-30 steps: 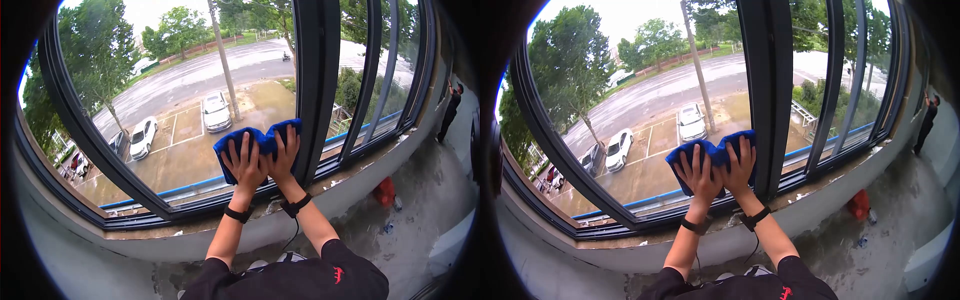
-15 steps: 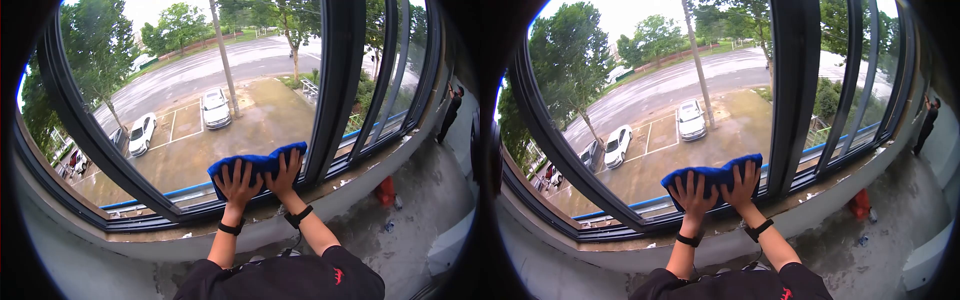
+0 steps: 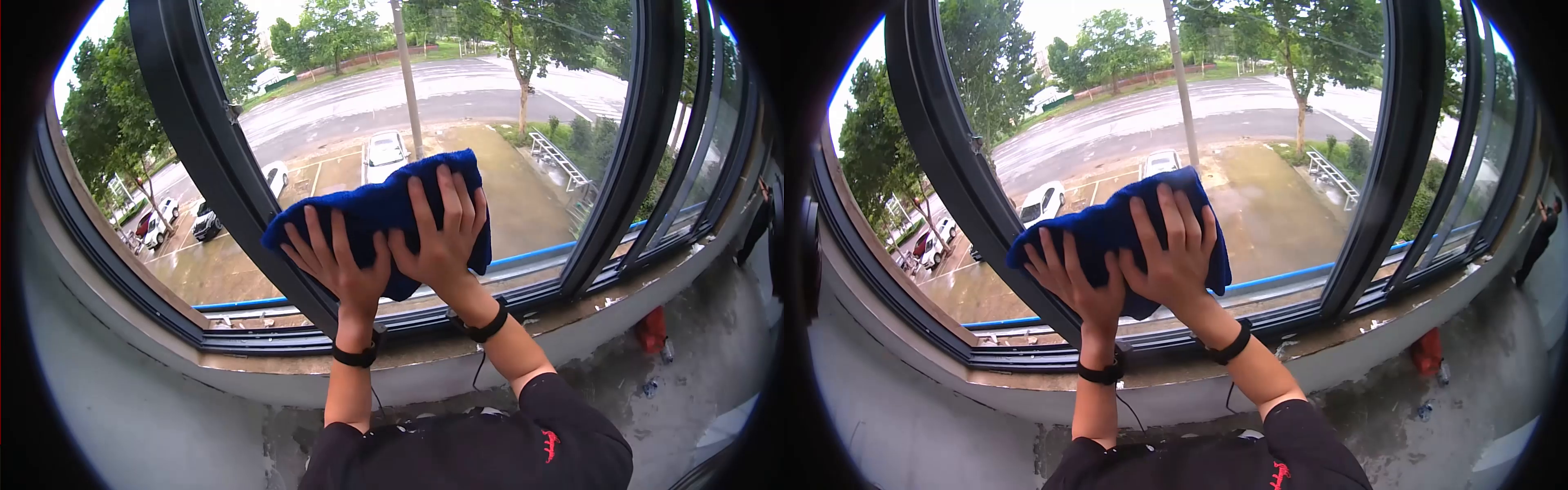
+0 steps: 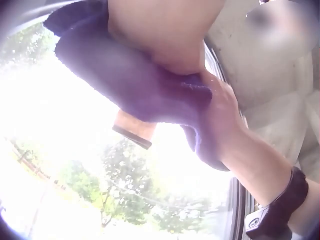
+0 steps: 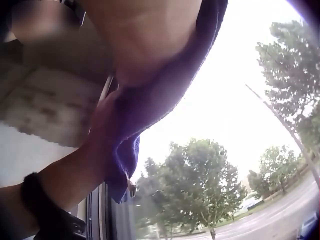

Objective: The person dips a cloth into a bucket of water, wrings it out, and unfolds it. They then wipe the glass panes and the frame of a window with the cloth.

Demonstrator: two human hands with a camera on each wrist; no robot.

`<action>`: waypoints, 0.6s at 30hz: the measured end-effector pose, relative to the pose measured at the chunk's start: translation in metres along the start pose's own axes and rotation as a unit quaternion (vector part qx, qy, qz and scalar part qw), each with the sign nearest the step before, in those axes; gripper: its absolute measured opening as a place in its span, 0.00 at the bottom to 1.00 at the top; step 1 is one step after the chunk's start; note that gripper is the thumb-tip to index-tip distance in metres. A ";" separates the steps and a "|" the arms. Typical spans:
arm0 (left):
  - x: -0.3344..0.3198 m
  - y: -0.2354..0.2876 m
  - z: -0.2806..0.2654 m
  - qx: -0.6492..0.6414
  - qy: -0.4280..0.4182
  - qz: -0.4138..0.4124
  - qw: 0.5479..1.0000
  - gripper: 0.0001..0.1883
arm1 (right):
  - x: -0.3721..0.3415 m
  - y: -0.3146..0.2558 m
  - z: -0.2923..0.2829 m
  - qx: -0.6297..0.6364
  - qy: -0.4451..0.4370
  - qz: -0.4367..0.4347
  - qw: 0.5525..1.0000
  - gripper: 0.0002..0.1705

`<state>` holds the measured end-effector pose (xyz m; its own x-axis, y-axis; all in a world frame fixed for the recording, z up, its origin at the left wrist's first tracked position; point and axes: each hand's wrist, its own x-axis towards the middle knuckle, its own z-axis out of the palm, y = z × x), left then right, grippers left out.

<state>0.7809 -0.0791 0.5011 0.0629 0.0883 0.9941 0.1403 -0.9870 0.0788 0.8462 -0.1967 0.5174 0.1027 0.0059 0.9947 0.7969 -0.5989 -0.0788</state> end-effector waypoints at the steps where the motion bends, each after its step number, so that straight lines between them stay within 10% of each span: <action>1: 0.002 -0.002 0.002 0.001 0.008 -0.001 1.000 0.33 | 0.003 -0.004 0.002 -0.003 0.006 0.008 1.000 0.33; 13: -0.170 0.095 0.062 -0.025 -0.075 0.020 0.997 0.29 | -0.166 0.122 -0.028 -0.055 -0.025 -0.025 0.998 0.28; 18: -0.137 0.171 0.078 -0.092 -0.103 0.077 0.987 0.21 | -0.154 0.203 -0.067 -0.073 -0.018 0.023 0.997 0.36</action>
<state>0.8734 -0.2499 0.3727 0.2717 -0.0572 0.9607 -0.0666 -0.9970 -0.0405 0.9524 -0.3730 0.3525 0.1610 0.0036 0.9869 0.6959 -0.7095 -0.1110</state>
